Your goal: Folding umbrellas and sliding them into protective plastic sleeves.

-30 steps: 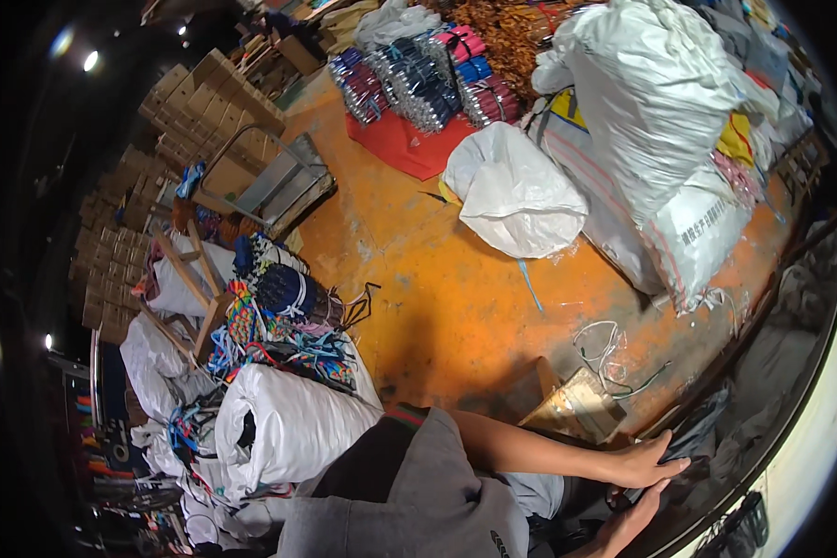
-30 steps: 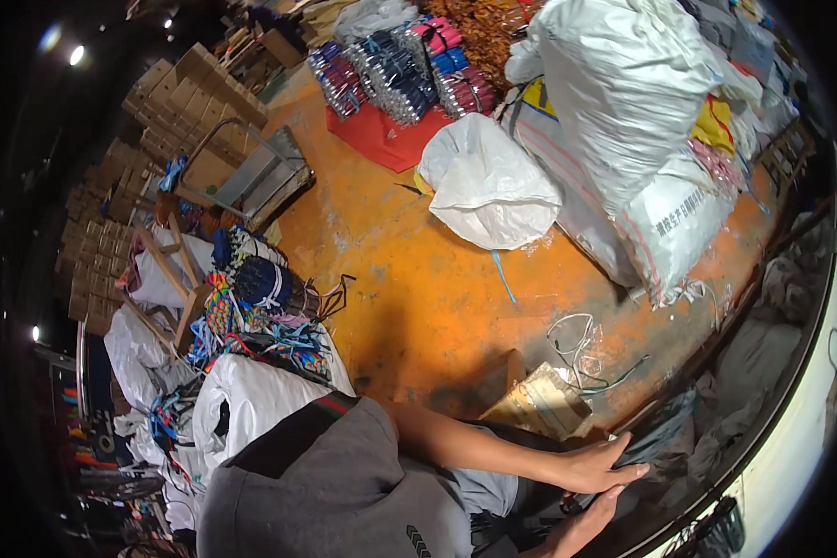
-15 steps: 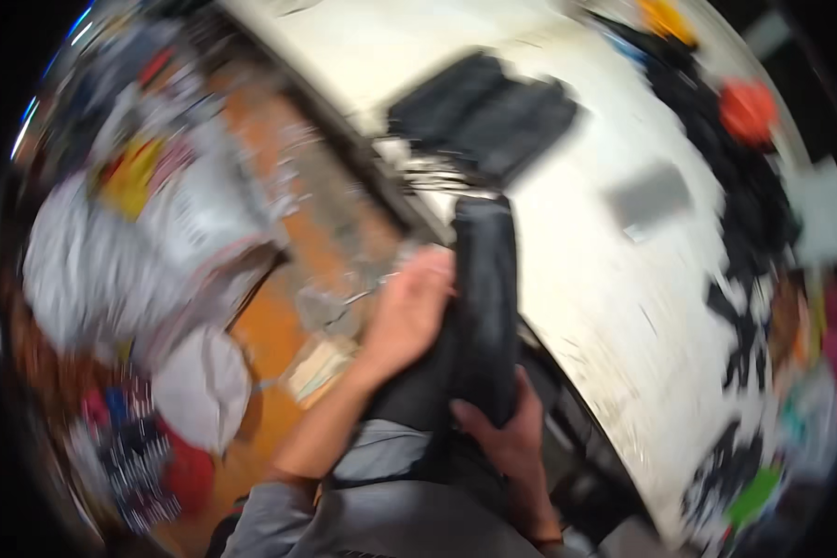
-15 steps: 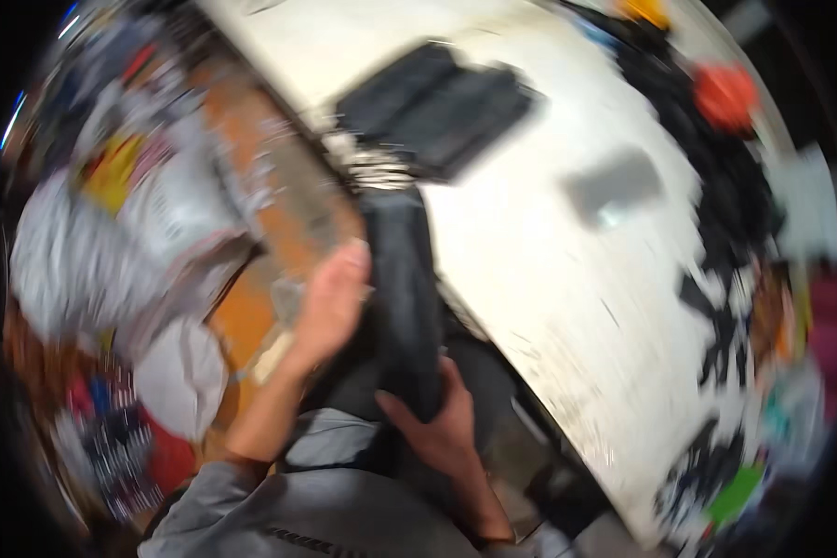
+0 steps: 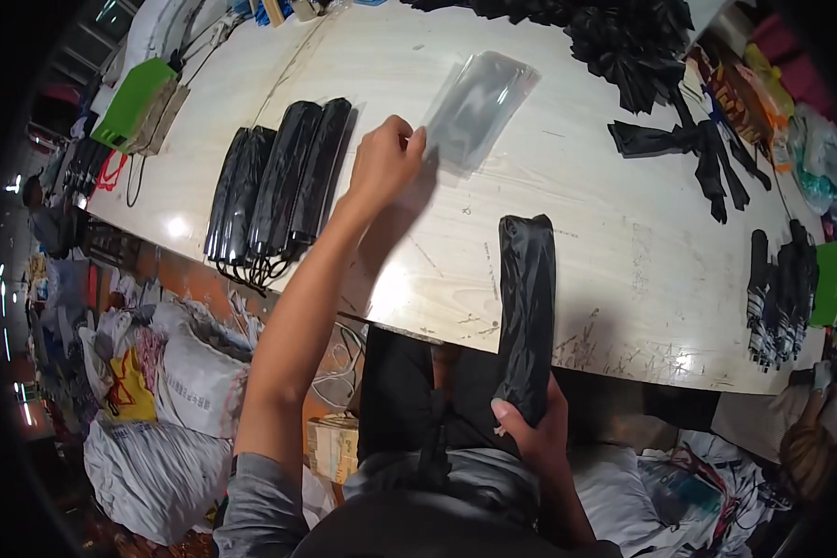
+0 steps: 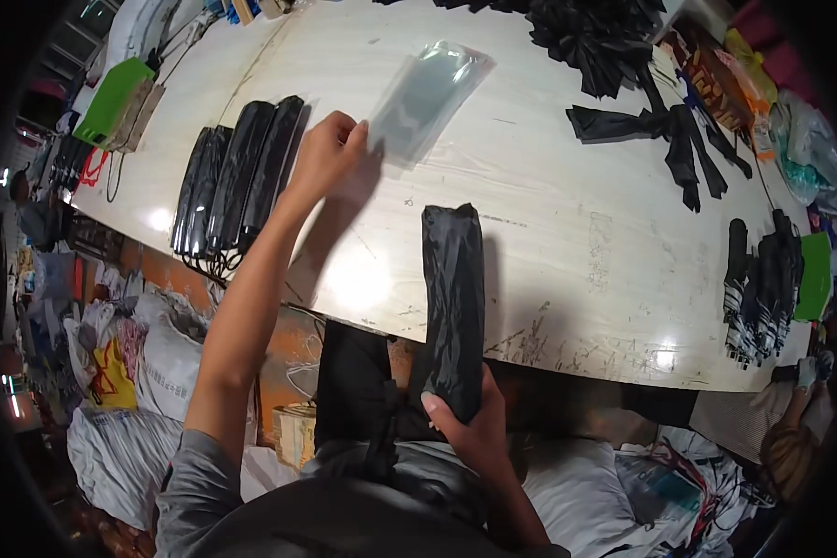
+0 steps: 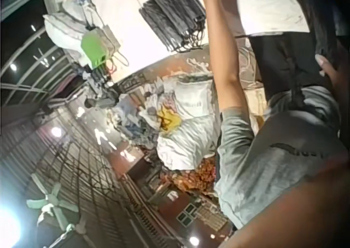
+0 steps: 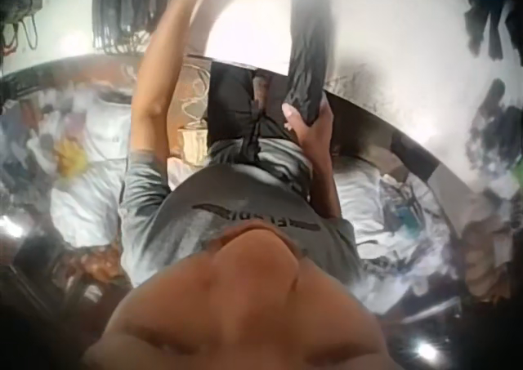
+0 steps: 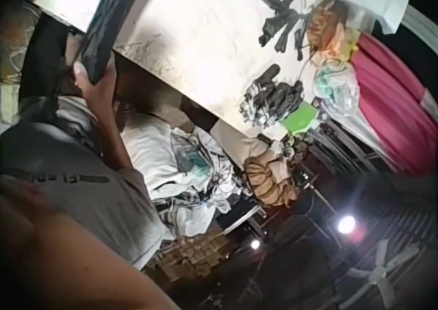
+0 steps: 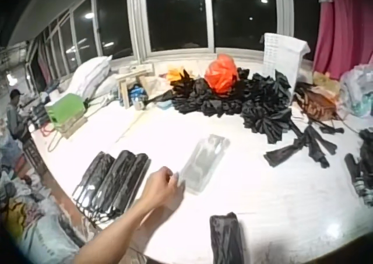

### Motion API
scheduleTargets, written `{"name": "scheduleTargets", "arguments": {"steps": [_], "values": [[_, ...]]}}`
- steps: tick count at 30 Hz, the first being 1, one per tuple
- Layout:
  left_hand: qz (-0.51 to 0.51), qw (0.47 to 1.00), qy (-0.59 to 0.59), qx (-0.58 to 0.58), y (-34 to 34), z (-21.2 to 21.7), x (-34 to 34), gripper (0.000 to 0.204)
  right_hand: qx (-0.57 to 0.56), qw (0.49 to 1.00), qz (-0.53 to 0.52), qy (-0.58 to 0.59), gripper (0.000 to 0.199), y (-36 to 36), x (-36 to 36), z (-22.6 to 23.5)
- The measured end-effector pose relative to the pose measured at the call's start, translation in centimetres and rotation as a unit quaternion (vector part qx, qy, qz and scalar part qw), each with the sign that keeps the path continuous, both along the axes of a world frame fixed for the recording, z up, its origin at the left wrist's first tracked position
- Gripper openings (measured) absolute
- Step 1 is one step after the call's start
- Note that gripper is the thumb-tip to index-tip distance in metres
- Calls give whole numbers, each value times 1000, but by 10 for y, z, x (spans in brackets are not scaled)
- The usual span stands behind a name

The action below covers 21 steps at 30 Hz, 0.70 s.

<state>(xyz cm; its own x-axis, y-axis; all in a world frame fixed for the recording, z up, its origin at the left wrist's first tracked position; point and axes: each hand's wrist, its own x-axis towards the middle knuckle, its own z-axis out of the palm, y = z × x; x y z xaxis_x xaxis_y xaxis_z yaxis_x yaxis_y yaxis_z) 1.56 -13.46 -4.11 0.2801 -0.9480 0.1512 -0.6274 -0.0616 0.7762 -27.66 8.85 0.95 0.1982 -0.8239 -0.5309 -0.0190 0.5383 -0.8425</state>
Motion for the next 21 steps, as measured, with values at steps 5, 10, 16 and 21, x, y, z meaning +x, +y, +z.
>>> {"name": "scheduleTargets", "arguments": {"steps": [5,10,16,21], "values": [[-32,980,-164,112,-40,-17,14,31,-7,1000,8,22,34,-2,-6,-6],[-77,956,-280,32,-42,-29,26,36,-32,999,16,-7,32,-4,0,-20],[-10,990,-124,63,-18,-1,10,29,-48,998,12,-23,31,-3,4,-21],[5,906,416,80,16,19,14,17,-51,998,16,-27,31,-1,0,-18]]}}
